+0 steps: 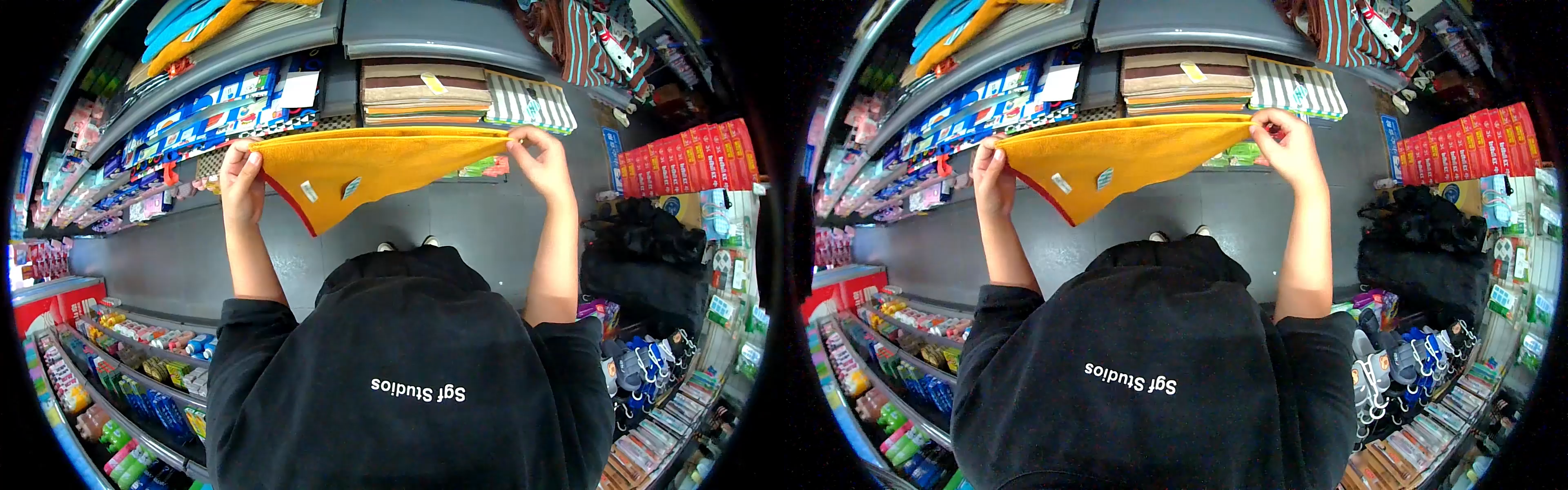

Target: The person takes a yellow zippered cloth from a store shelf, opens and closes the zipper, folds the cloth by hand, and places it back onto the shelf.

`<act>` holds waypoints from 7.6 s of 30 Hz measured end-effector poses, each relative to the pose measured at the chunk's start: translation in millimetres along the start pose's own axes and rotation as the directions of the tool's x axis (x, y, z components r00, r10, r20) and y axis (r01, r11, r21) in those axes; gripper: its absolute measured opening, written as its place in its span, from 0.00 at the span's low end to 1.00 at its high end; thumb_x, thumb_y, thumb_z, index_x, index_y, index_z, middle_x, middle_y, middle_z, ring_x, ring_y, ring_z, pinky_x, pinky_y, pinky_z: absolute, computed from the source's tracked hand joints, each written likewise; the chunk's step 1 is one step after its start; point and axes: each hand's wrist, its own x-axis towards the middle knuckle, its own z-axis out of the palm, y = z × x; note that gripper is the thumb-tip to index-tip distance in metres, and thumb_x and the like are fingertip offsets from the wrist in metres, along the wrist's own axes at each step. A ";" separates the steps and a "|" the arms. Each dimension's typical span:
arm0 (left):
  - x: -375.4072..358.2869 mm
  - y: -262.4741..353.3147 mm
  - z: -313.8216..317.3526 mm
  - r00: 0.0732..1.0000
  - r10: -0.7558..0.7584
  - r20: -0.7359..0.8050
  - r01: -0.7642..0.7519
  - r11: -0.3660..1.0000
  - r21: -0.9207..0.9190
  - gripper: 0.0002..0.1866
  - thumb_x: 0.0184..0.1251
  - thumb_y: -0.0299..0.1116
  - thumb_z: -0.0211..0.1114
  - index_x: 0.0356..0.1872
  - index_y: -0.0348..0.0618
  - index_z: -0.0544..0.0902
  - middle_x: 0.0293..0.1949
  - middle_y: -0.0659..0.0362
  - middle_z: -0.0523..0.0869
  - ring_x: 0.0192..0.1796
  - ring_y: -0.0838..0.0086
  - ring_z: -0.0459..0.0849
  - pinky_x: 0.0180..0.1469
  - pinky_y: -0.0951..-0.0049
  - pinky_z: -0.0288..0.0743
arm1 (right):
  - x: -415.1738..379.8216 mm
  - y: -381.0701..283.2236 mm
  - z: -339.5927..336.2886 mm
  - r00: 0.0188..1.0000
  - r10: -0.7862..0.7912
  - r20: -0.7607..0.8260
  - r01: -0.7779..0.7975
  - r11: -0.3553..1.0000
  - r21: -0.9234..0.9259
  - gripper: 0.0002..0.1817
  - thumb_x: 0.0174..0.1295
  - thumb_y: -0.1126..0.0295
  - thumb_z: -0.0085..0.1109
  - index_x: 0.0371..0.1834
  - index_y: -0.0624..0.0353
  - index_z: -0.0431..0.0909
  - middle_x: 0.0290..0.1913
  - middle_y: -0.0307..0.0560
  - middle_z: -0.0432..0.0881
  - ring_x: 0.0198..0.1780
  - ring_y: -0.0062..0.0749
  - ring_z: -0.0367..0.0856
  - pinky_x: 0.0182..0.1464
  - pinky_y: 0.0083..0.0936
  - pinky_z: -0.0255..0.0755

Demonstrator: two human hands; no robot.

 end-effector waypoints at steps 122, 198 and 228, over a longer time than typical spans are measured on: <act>-29.7 -58.3 95.1 0.900 -0.288 0.327 0.146 0.906 0.397 0.15 0.54 0.26 0.67 0.40 0.39 0.72 0.36 0.62 0.78 0.45 0.79 0.79 0.47 0.77 0.72 | -27.6 -69.0 80.5 0.955 -0.176 0.237 0.102 0.950 0.295 0.08 0.55 0.74 0.61 0.33 0.65 0.75 0.34 0.43 0.77 0.40 0.25 0.74 0.46 0.21 0.67; -61.7 -81.4 94.0 0.938 -0.279 0.205 0.178 0.896 0.408 0.14 0.55 0.27 0.67 0.39 0.38 0.72 0.34 0.61 0.79 0.39 0.81 0.79 0.43 0.79 0.73 | -37.0 -73.3 39.3 0.952 -0.303 -0.049 0.307 0.939 0.155 0.05 0.51 0.81 0.56 0.31 0.67 0.74 0.34 0.44 0.76 0.35 0.23 0.74 0.37 0.16 0.69; -76.6 -129.1 74.4 0.956 -0.094 0.279 -0.133 0.710 0.692 0.09 0.49 0.30 0.69 0.32 0.43 0.80 0.28 0.61 0.80 0.29 0.71 0.74 0.33 0.71 0.71 | -49.5 -86.4 3.0 0.891 -0.430 -0.146 0.453 0.865 0.218 0.07 0.52 0.80 0.54 0.35 0.69 0.73 0.36 0.51 0.75 0.38 0.29 0.74 0.43 0.21 0.68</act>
